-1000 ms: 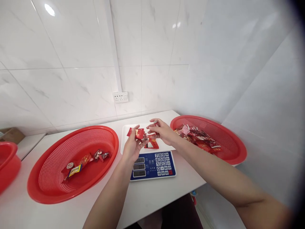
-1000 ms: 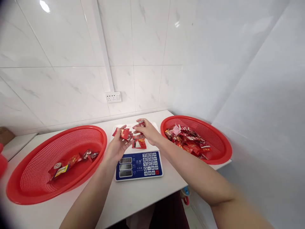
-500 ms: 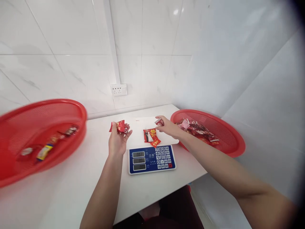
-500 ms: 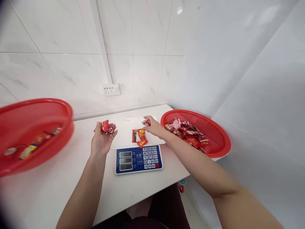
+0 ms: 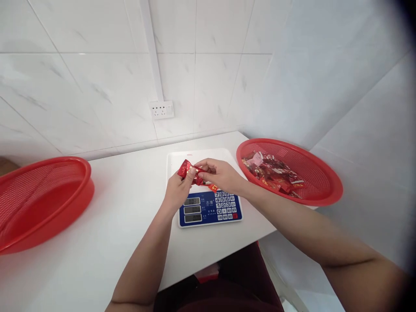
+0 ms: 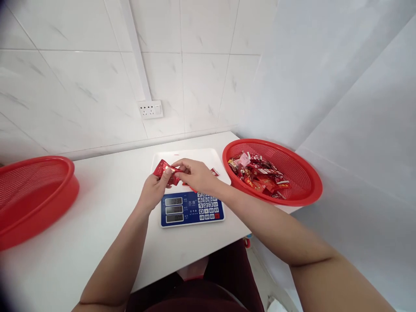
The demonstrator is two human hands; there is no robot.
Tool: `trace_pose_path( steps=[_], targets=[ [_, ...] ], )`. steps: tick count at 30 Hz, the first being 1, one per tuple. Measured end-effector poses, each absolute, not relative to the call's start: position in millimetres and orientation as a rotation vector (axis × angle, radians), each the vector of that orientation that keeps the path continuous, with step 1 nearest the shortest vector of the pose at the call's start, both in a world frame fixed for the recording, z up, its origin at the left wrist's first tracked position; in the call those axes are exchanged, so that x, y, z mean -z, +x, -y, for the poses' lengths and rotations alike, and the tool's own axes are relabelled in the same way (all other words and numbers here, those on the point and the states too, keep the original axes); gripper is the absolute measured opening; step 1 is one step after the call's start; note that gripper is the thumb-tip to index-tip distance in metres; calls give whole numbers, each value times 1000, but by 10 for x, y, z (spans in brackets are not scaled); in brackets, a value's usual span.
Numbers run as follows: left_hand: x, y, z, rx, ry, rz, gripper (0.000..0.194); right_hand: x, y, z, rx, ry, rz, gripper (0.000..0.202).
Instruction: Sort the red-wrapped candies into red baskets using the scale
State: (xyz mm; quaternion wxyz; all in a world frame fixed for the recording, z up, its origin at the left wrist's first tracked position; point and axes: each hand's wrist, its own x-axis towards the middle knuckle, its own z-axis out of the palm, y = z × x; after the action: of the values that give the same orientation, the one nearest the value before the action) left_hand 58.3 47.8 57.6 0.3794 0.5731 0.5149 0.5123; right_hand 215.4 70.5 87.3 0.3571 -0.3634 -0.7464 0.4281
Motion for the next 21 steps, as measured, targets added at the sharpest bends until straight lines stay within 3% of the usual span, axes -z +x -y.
trace_pose_path(
  steps=[5,8,11,15,21],
  targets=[
    [-563,444,-552,-1424,1343,-1300,26,-778,2395,-982,-777,-1252,1883,26],
    [-588,362,-566,-1483,1247,-1226,33,-747,2526,-1058,-623,-1422,1973,30],
    [-613,375,-544,-1460,1153,-1093,38,-753,2535,-998,-542,-1358,2036,33],
    [-611,487,-486,-1250,1328,-1072,36,-836,2404,-837,-732,-1031,2130,43],
    [-547,516,-490,-1245,1468,-1279,46,-818,2264,-876,-746,-1042,2099,18]
  ],
)
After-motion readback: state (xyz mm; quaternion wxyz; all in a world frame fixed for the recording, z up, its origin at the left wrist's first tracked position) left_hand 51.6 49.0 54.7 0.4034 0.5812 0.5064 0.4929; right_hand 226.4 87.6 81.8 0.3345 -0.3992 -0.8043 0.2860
